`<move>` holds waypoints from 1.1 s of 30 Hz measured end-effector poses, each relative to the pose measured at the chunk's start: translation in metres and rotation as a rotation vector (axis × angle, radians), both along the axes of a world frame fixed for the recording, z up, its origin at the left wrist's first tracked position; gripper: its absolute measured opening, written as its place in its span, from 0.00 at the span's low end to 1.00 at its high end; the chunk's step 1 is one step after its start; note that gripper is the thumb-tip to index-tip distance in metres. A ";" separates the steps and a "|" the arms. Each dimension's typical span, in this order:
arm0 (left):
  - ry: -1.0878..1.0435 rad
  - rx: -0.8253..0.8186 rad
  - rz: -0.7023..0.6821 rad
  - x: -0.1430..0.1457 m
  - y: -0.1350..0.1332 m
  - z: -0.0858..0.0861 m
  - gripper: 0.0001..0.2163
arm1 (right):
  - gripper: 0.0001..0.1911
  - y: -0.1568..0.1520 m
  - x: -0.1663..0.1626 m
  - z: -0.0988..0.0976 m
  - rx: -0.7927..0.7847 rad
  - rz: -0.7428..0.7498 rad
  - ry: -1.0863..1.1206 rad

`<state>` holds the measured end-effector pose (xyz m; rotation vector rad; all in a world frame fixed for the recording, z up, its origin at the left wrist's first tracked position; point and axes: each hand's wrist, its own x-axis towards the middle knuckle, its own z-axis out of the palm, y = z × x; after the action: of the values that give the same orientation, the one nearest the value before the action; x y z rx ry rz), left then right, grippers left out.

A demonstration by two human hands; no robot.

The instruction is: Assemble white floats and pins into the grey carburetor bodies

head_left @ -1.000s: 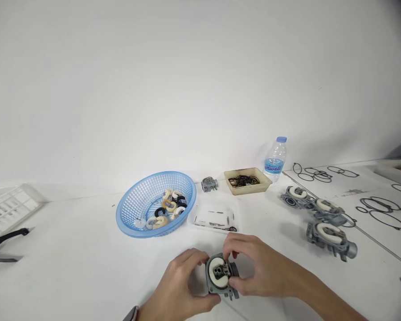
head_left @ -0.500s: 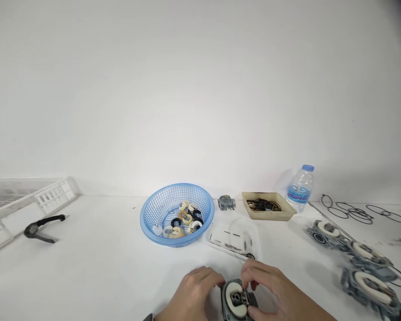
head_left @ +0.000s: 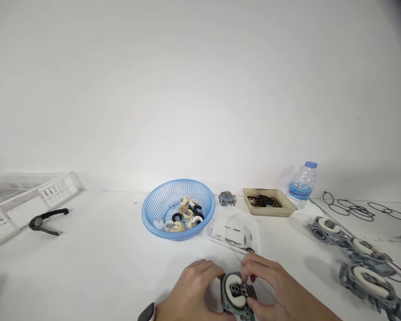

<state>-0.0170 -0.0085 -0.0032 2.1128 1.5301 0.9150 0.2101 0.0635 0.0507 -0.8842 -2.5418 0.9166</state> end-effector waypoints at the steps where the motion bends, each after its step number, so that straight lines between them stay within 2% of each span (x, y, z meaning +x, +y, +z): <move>1: -0.004 0.002 -0.009 0.000 0.000 0.000 0.30 | 0.10 0.000 0.001 0.000 0.006 0.013 0.007; 6: -0.052 0.006 -0.078 -0.004 0.002 0.001 0.39 | 0.11 0.000 0.003 -0.003 0.061 0.029 0.070; 12: -0.094 0.060 -0.152 -0.008 0.003 0.001 0.26 | 0.13 0.000 0.005 -0.009 0.139 0.050 0.117; 22: 0.030 0.073 -0.149 -0.009 0.005 0.003 0.28 | 0.08 0.004 0.005 -0.013 0.278 0.092 0.075; 24: 0.082 0.078 -0.149 -0.010 0.004 0.002 0.29 | 0.16 0.005 0.007 -0.021 0.306 0.076 0.088; 27: 0.149 0.103 -0.150 -0.011 0.003 0.000 0.30 | 0.35 0.001 0.004 -0.034 0.260 0.066 0.056; 29: 0.170 0.190 -0.146 -0.012 0.003 0.001 0.27 | 0.39 -0.004 -0.004 -0.036 0.225 0.074 0.026; 31: 0.153 0.368 -0.100 -0.015 0.003 0.007 0.19 | 0.33 -0.011 -0.012 -0.029 0.216 0.068 0.002; 33: 0.093 0.575 0.005 -0.021 0.001 0.017 0.10 | 0.26 -0.018 -0.012 -0.017 0.199 0.051 -0.080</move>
<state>-0.0376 -0.0076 0.0137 2.5654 1.4335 1.4092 0.1977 0.0452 0.0336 -0.8143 -2.6778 0.6396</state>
